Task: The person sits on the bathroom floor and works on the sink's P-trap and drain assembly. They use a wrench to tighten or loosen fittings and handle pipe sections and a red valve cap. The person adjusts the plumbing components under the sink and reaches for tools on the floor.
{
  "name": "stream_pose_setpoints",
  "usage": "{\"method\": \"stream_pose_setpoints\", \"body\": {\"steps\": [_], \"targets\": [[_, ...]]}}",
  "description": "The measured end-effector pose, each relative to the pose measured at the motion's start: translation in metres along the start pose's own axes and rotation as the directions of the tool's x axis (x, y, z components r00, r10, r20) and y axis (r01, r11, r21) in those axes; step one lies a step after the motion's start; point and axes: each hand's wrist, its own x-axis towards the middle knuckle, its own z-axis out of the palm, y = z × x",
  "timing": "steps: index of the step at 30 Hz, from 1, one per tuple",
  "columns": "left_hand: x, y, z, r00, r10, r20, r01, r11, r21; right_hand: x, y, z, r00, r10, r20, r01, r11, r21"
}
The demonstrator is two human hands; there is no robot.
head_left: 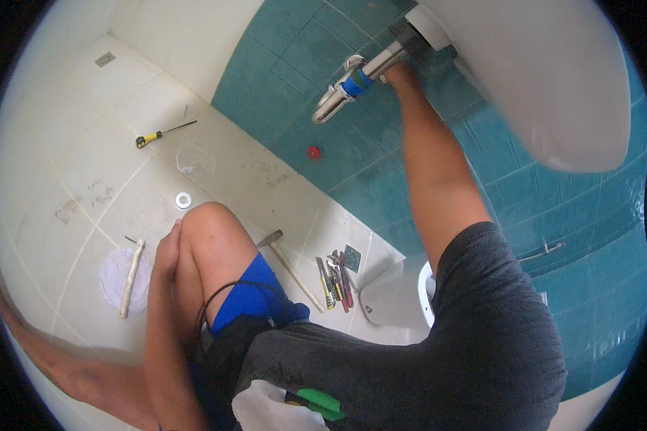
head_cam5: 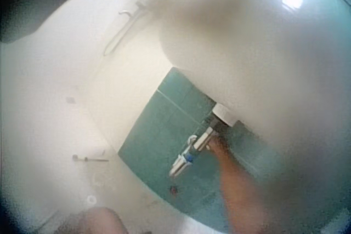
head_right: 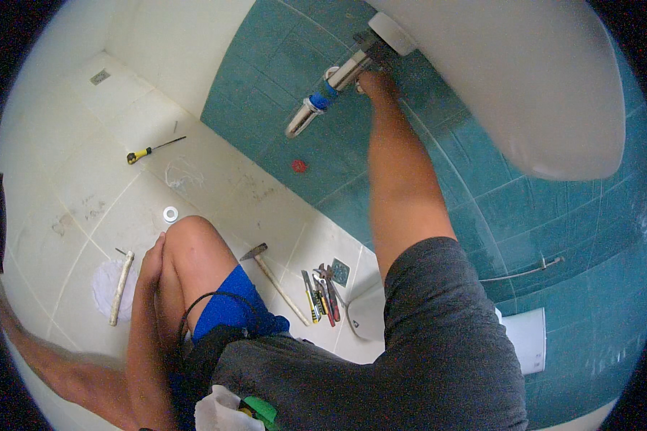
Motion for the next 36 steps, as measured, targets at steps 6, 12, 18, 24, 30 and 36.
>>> {"method": "stream_pose_setpoints", "body": {"steps": [6, 12, 18, 24, 30, 36], "targets": [[0.000, 0.005, 0.009, 0.997, 0.010, 0.081, 0.003, 0.988, -0.155, 0.010, 0.009, -0.013, 0.999, 0.022, 0.031, -0.021, 0.999, -0.049], [0.002, 0.008, 0.014, 0.996, 0.013, 0.090, 0.000, 0.990, -0.144, 0.002, 0.007, -0.031, 0.995, 0.021, 0.098, -0.011, 0.994, -0.106], [0.011, -0.016, -0.003, 0.999, 0.047, -0.011, -0.048, 0.997, -0.056, -0.042, -0.026, -0.036, 0.992, -0.117, 0.036, 0.114, 0.991, 0.072], [0.021, -0.019, 0.004, 0.990, 0.123, 0.062, -0.116, 0.988, -0.101, -0.027, 0.024, -0.045, 0.948, -0.310, -0.070, 0.313, 0.949, 0.040], [-0.023, -0.001, -0.020, 0.942, 0.199, -0.269, -0.053, 0.882, 0.469, -0.150, 0.038, 0.031, 0.944, 0.197, 0.265, -0.304, 0.206, 0.930], [-0.057, 0.009, -0.101, 0.920, 0.229, -0.319, 0.156, 0.534, 0.831, -0.373, -0.105, 0.113, 0.748, -0.460, 0.479, 0.186, 0.838, 0.513]]}}
